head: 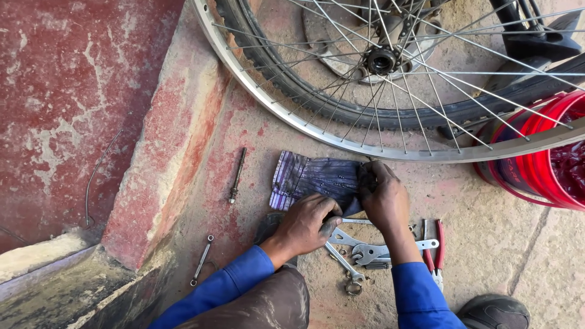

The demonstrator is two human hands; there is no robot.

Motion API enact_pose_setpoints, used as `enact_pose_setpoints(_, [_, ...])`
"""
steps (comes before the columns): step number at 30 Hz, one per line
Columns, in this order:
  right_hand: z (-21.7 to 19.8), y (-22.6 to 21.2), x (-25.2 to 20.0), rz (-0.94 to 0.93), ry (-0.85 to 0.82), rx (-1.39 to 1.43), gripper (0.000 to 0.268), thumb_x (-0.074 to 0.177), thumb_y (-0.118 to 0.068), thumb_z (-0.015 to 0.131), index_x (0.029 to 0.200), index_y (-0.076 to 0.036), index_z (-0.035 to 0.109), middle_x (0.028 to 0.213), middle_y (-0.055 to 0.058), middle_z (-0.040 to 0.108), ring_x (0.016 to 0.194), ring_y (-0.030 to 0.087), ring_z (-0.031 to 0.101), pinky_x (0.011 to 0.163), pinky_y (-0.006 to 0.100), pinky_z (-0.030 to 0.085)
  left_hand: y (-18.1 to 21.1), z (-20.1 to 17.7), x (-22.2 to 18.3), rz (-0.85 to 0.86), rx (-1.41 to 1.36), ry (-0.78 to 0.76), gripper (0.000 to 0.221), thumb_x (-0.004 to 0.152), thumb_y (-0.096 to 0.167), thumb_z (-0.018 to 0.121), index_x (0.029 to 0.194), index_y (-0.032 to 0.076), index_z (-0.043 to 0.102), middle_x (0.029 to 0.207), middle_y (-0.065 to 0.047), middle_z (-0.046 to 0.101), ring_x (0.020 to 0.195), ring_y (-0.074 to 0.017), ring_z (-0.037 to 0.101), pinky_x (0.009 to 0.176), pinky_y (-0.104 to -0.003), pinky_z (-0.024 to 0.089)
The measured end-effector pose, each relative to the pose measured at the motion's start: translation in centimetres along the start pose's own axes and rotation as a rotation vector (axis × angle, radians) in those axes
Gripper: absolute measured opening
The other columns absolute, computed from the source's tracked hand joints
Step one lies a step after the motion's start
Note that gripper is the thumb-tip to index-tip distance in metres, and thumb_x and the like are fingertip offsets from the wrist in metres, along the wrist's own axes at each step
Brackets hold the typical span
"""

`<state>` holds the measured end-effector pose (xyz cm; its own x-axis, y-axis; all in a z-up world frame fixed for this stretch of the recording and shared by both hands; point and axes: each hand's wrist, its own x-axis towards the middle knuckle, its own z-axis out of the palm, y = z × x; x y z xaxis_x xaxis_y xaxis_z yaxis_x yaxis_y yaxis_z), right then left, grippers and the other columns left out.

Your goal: Cleaning and reassembling bicycle wheel hub bearings and axle using a cloth and wrenches.

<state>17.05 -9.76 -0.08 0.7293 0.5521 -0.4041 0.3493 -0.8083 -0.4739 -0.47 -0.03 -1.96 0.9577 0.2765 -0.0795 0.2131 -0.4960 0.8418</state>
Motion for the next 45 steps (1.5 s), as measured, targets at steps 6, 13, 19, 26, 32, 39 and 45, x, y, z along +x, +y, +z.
enact_pose_setpoints(6, [0.2,1.1,0.2,0.057,-0.044,0.174,0.025,0.074,-0.018,0.065,0.099,-0.023,0.066,0.083,0.011,0.067,0.093,0.040,0.066,0.083,0.053,0.050,-2.2,-2.5,1.5,0.027,0.161,0.275,0.010,0.095,0.008,0.058,0.102,0.005,0.064,0.088,-0.012,0.063,0.088,-0.0303,0.063,0.080,-0.042,0.052])
enact_pose_setpoints(13, [2.3,2.6,0.8,0.032,0.063,0.281,0.016,0.072,-0.015,0.079,0.085,-0.016,0.070,0.074,0.011,0.064,0.079,0.035,0.067,0.074,0.046,0.051,-2.9,-6.0,4.0,-0.158,0.547,0.144,0.050,0.082,0.024,0.076,0.127,0.009,0.059,0.118,-0.013,0.058,0.113,-0.0284,0.049,0.093,-0.044,0.043])
enact_pose_setpoints(19, [1.7,2.1,0.0,0.039,0.140,0.515,0.012,0.077,-0.008,0.077,0.082,-0.014,0.068,0.057,0.004,0.053,0.057,0.014,0.054,0.057,0.026,0.042,-4.8,-4.8,3.8,-0.167,0.534,0.174,0.020,0.084,0.021,0.072,0.099,0.010,0.066,0.094,-0.007,0.053,0.096,-0.0263,0.048,0.086,-0.042,0.042])
enact_pose_setpoints(26, [1.0,0.4,-1.5,-0.084,0.226,0.760,0.020,0.079,-0.004,0.080,0.077,-0.010,0.061,0.064,0.003,0.059,0.070,0.009,0.051,0.066,0.025,0.043,-4.0,-4.2,2.6,-0.133,0.432,0.332,0.015,0.090,0.019,0.066,0.093,0.011,0.054,0.089,-0.007,0.046,0.089,-0.0295,0.047,0.079,-0.044,0.042])
enact_pose_setpoints(32, [2.0,2.4,-0.9,-0.081,0.193,0.715,0.019,0.073,-0.003,0.082,0.077,-0.012,0.065,0.071,0.002,0.063,0.066,0.009,0.054,0.064,0.024,0.043,-4.8,-3.9,2.4,-0.137,0.450,0.337,0.021,0.086,0.022,0.070,0.095,0.013,0.053,0.089,-0.006,0.047,0.089,-0.0291,0.047,0.081,-0.044,0.042])
enact_pose_setpoints(39, [2.9,4.2,-0.2,-0.104,0.195,0.732,0.018,0.074,-0.004,0.083,0.079,-0.008,0.066,0.096,0.007,0.071,0.075,0.012,0.058,0.071,0.031,0.047,-4.1,-4.4,2.5,-0.057,0.409,0.342,0.025,0.080,0.009,0.072,0.087,0.014,0.049,0.083,-0.006,0.045,0.088,-0.0292,0.048,0.082,-0.043,0.042])
enact_pose_setpoints(45, [2.3,3.5,-0.3,-0.152,0.176,0.770,0.020,0.076,0.000,0.077,0.072,-0.006,0.059,0.105,0.011,0.071,0.080,0.013,0.056,0.071,0.032,0.046,-4.2,-4.3,2.6,-0.027,0.385,0.346,0.027,0.080,0.010,0.074,0.089,0.015,0.049,0.081,-0.004,0.049,0.086,-0.0271,0.052,0.084,-0.043,0.042])
